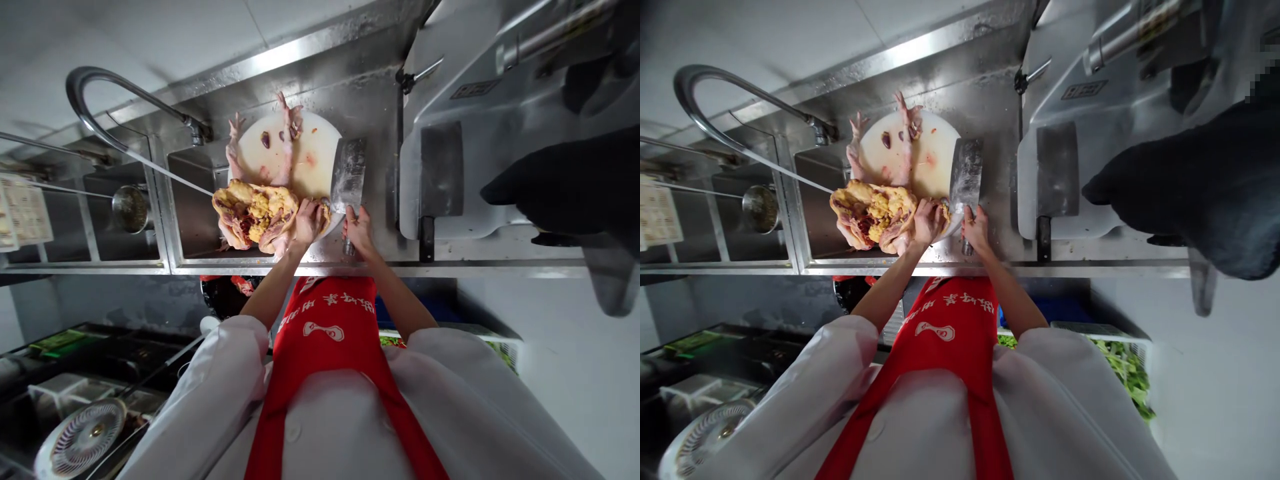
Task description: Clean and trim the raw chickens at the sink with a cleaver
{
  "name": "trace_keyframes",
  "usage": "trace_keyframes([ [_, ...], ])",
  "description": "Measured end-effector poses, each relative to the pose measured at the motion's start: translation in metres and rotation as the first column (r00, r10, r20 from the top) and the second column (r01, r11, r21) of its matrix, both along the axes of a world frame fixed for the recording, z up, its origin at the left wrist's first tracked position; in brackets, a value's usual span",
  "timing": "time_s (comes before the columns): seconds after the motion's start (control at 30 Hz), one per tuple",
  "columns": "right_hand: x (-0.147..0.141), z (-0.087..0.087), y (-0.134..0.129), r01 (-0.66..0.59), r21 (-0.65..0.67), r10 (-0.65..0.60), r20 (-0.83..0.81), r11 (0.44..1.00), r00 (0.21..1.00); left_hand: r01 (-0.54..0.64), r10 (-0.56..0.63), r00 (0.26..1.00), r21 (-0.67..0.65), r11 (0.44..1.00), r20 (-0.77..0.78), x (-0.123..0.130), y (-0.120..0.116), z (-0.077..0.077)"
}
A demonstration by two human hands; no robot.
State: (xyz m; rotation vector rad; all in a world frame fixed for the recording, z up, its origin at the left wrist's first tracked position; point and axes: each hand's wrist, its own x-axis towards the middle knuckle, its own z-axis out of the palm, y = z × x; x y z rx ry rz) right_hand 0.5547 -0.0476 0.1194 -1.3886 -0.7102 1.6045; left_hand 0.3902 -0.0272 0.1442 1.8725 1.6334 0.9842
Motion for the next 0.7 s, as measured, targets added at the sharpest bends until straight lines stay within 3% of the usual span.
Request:
trace_keyframes([
  [0.1, -0.004, -0.002, -0.001, 0.085, -0.022, -0.084, 0.05, 0.996, 0.995, -0.019, 0.019, 0.999, -0.006, 1.0, 0.03, 0.003, -0.002, 0.001],
  [0.33, 0.0, 0.007, -0.016, 0.021, -0.122, -0.026, -0.043, 0.992, 0.999, -0.054, 0.056, 0.994, -0.018, 0.998, 0.094, 0.006, -0.005, -0.001],
  [0.53, 0.024, 0.01, -0.004, -0.16, -0.105, 0.154, -0.068, 0.981, 0.986, -0.05, 0.048, 0.987, 0.011, 0.999, 0.151, 0.003, -0.005, -0.008],
  [0.7, 0.051, 0.021, -0.014, -0.321, -0.152, 0.327, 0.015, 0.935, 0.945, -0.036, 0.029, 0.99, 0.046, 0.998, 0.138, 0.004, -0.006, -0.008],
])
